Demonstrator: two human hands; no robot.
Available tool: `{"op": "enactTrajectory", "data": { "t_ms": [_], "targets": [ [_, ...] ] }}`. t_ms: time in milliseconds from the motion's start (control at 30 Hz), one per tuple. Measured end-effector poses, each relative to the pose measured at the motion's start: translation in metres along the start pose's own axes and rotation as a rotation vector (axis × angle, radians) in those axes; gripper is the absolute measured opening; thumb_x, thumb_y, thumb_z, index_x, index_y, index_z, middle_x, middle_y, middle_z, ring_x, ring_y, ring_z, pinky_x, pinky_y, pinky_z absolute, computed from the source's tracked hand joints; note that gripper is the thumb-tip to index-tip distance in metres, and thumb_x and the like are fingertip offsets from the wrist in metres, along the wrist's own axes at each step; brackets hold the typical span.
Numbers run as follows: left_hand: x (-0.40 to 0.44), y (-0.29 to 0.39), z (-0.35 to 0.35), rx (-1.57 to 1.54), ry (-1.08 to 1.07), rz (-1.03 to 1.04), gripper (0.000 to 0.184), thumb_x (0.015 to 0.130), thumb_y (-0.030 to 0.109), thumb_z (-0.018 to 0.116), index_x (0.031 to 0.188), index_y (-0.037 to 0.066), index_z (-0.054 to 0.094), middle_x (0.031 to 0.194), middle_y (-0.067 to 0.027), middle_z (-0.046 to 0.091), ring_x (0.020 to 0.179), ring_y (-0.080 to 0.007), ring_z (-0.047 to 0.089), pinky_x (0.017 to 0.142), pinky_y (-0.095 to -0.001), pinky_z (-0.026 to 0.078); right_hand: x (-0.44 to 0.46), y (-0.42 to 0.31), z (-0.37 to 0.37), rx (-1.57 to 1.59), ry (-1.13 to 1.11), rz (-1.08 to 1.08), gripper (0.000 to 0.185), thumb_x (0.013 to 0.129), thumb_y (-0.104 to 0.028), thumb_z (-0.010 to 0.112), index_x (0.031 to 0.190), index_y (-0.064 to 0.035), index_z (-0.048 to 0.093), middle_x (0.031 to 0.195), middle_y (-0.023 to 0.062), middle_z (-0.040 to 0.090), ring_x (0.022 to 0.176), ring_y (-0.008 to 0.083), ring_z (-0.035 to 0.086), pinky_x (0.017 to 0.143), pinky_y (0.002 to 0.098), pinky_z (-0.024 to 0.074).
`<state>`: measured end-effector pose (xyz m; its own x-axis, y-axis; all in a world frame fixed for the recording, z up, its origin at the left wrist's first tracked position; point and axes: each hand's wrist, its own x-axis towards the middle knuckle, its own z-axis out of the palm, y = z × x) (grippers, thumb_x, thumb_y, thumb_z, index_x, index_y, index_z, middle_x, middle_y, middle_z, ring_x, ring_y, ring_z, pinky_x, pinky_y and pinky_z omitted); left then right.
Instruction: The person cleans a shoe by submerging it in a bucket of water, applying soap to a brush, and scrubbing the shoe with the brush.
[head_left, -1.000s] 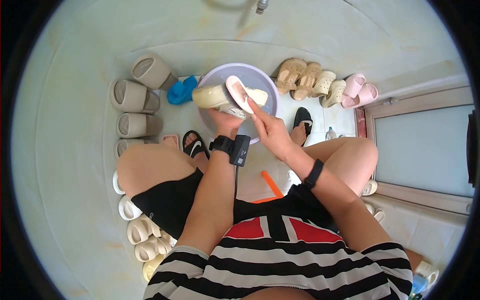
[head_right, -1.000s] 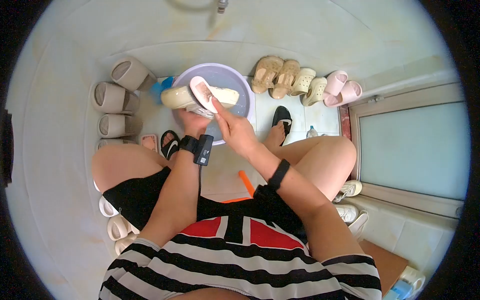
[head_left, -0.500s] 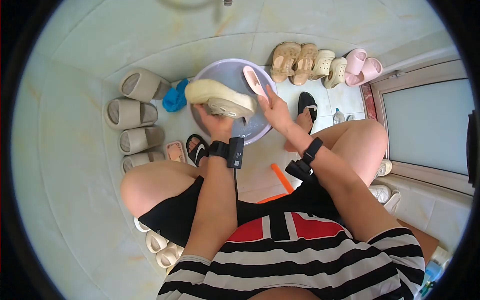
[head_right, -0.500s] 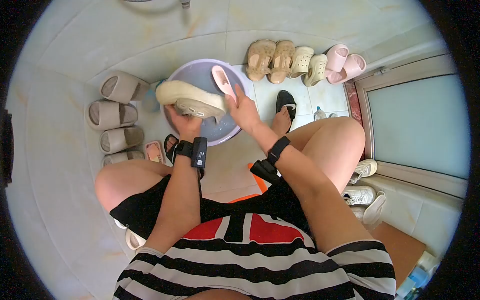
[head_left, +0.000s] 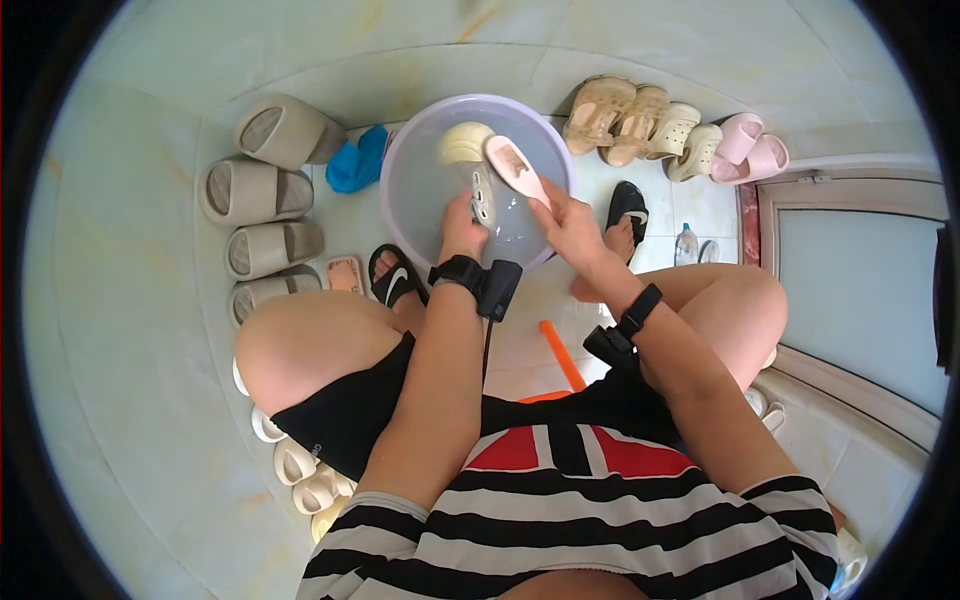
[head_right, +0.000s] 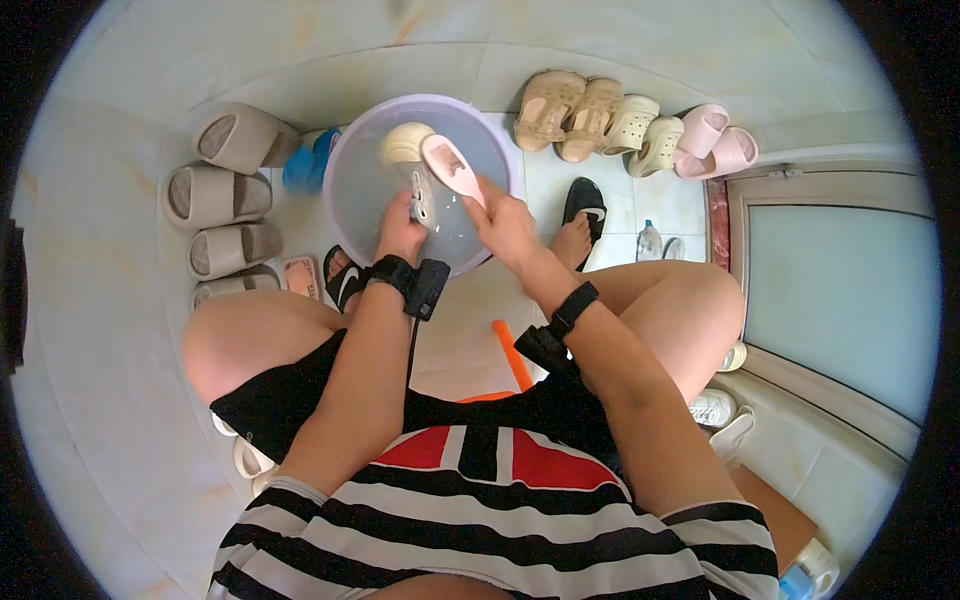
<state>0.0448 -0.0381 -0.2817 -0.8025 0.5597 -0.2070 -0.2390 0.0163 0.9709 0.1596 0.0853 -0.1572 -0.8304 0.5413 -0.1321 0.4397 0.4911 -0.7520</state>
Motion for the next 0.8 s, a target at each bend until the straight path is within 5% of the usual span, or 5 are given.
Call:
{"op": "enactTrajectory", "data": {
  "t_ms": [233,367,567,633,800],
  "targets": [
    [-0.009,0.025,-0.008,0.571,0.017,-0.034,0.047,0.064,-0.011,0.053,0.111,-0.003,0.053,0.099,-0.0138,0.061,0.091,-0.0198,0.059,0.079,-0.0316,0.047,-0.016,0.003,-0.019,-0.109,-0.027,0.013,0.046,0.085,-0.024,0.059,0.125,-0.0030,0.049,0.091,0.0258,0.062,0.083,0.0371,0.063,0.076,0.0393,0.0492],
    [-0.018,0.052,0.004,0.505,0.010,0.057,0.046,0.066,0.000,0.061,0.111,-0.005,0.053,0.096,-0.0145,0.061,0.085,-0.0249,0.060,0.073,-0.0325,0.049,-0.025,0.003,-0.030,-0.079,-0.058,-0.026,0.046,0.084,-0.024,0.058,0.124,-0.0023,0.050,0.083,0.0258,0.062,0.081,0.0399,0.062,0.073,0.0417,0.0495],
    [0.010,0.072,0.019,-0.389,-0.011,-0.056,0.046,0.078,-0.006,0.053,0.123,-0.003,0.039,0.111,-0.0161,0.056,0.099,-0.0250,0.058,0.084,-0.0350,0.049,-0.048,-0.010,-0.039,0.061,-0.033,0.188,0.038,0.084,-0.028,0.061,0.110,-0.0002,0.057,0.079,0.0218,0.063,0.074,0.0346,0.064,0.068,0.0391,0.0489],
    [0.005,0.112,0.026,-1.181,0.161,-0.292,0.034,0.097,0.019,0.033,0.119,-0.002,0.045,0.105,-0.0103,0.059,0.093,-0.0268,0.061,0.076,-0.0384,0.051,-0.056,-0.012,-0.035,0.122,-0.004,0.184,0.037,0.084,-0.029,0.060,0.106,0.0001,0.058,0.079,0.0216,0.063,0.074,0.0351,0.063,0.067,0.0389,0.0487],
    [-0.022,0.100,0.023,-0.496,0.095,-0.022,0.031,0.090,0.006,0.044,0.118,-0.005,0.044,0.113,-0.0133,0.056,0.092,-0.0211,0.061,0.075,-0.0325,0.052,-0.077,-0.028,-0.025,0.081,0.014,0.083,0.036,0.086,-0.031,0.058,0.102,0.0007,0.059,0.079,0.0226,0.063,0.073,0.0370,0.062,0.066,0.0396,0.0485]
  ]
}}
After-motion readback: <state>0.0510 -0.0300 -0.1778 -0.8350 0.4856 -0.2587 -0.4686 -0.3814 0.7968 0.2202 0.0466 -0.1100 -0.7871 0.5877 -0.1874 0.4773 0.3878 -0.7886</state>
